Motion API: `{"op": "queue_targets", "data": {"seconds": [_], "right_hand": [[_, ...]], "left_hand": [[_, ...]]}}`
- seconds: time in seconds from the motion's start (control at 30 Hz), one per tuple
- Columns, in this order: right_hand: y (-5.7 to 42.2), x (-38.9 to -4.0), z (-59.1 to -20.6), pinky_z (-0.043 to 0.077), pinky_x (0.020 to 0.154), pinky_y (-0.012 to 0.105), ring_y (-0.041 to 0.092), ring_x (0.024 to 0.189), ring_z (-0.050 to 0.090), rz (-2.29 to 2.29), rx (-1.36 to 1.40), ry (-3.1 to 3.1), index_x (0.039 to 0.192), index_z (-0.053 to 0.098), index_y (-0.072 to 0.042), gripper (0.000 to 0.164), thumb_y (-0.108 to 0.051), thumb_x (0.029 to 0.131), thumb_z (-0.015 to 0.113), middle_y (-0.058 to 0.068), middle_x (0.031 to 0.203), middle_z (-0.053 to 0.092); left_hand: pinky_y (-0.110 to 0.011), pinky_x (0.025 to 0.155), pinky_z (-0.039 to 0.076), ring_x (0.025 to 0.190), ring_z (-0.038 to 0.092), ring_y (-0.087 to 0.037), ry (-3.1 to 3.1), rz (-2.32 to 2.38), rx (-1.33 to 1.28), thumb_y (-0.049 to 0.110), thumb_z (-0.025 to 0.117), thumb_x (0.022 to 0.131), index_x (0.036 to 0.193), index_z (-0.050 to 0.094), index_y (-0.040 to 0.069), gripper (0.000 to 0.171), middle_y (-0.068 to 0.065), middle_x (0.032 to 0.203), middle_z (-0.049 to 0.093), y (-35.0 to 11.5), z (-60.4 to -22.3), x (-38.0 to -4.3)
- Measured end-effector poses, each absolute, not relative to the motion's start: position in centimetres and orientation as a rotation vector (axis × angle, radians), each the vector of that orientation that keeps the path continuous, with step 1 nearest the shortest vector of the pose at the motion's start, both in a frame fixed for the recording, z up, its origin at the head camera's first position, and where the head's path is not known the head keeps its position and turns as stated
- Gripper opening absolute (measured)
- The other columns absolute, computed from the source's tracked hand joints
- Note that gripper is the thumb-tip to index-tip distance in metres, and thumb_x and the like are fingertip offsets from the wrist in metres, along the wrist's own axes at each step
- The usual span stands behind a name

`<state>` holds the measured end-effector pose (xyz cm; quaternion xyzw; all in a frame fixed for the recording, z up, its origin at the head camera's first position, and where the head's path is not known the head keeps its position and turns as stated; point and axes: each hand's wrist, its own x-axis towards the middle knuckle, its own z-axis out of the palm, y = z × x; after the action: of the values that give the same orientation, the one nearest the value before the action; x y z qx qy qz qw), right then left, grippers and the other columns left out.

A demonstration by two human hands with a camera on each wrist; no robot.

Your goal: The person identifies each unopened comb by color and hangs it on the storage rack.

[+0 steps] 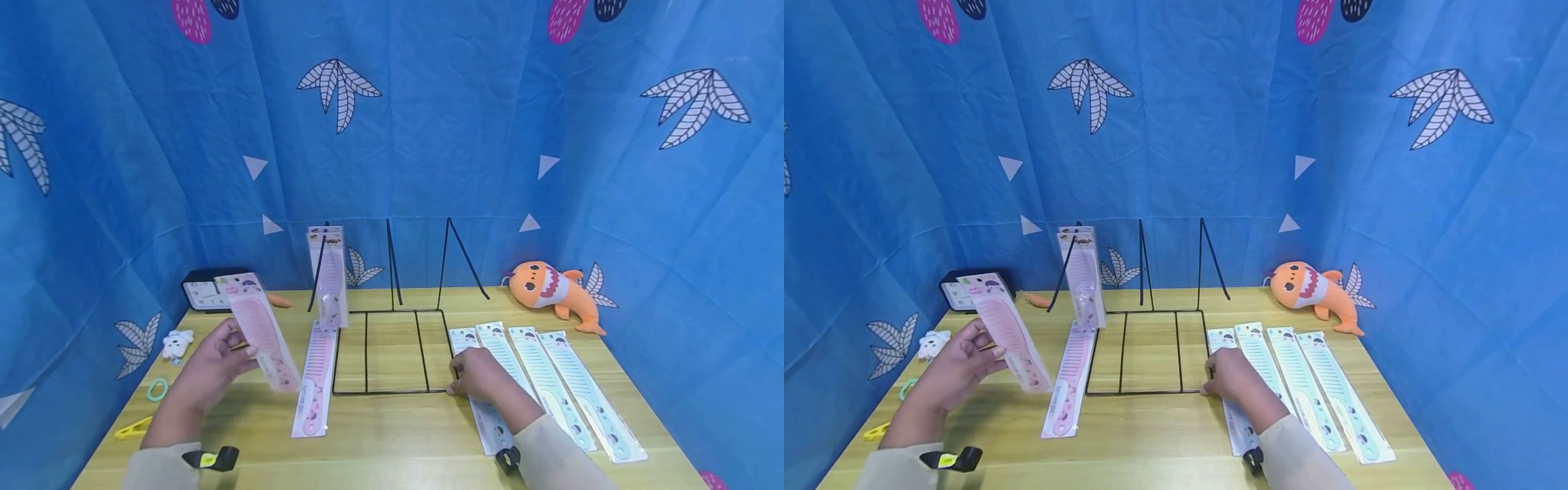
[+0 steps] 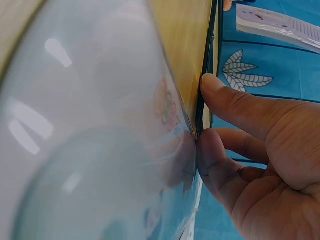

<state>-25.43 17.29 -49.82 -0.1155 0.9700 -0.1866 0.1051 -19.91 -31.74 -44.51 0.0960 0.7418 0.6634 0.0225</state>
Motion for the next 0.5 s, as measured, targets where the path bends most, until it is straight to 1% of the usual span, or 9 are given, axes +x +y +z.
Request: {"op": "queue_targets", "data": {"seconds": [0.07,0.17,0.27,0.4,0.5], "right_hand": [[17.3,-25.4,-49.8,0.039,0.061,0.028,0.017,0.072,0.051,-0.547,-0.341,2.860,0.077,0.066,-0.018,0.032,-0.025,0.084,0.096,0.001,0.077,0.055],[17.3,-25.5,-49.8,0.040,0.061,0.028,0.017,0.072,0.052,-0.549,-0.342,2.860,0.076,0.065,-0.017,0.032,-0.025,0.084,0.096,0.001,0.077,0.056],[17.3,-25.5,-49.9,0.040,0.061,0.028,0.017,0.072,0.052,-0.550,-0.342,2.860,0.076,0.065,-0.018,0.033,-0.025,0.084,0.096,0.001,0.076,0.056],[17.4,-25.5,-50.0,0.039,0.061,0.028,0.018,0.071,0.051,-0.541,-0.350,2.862,0.075,0.064,-0.017,0.034,-0.025,0.084,0.096,0.001,0.075,0.055],[17.4,-25.5,-50.0,0.039,0.061,0.028,0.018,0.071,0.051,-0.535,-0.346,2.859,0.076,0.065,-0.017,0.033,-0.025,0.084,0.096,0.002,0.075,0.054]], "left_hand": [[-0.027,0.103,0.063,0.130,0.070,-0.005,2.254,2.071,0.434,-0.002,0.058,0.110,0.172,0.033,0.019,0.071,0.015,0.146,0.070,-31.6,-44.5,-19.7],[-0.025,0.106,0.061,0.131,0.069,-0.005,2.213,2.056,0.598,-0.002,0.056,0.110,0.171,0.038,0.018,0.066,0.013,0.145,0.071,-31.1,-44.4,-19.5],[-0.026,0.107,0.061,0.130,0.069,-0.007,2.166,2.047,0.732,-0.007,0.053,0.110,0.166,0.044,0.014,0.061,0.010,0.141,0.073,-30.3,-44.3,-19.3],[-0.029,0.106,0.062,0.127,0.070,-0.009,2.135,2.035,0.802,-0.011,0.055,0.107,0.155,0.055,0.011,0.053,0.008,0.136,0.075,-28.7,-44.0,-19.0],[-0.028,0.104,0.063,0.122,0.072,-0.010,2.191,1.975,0.780,-0.006,0.059,0.107,0.145,0.060,0.011,0.042,0.007,0.131,0.076,-27.4,-43.7,-18.6]]}}
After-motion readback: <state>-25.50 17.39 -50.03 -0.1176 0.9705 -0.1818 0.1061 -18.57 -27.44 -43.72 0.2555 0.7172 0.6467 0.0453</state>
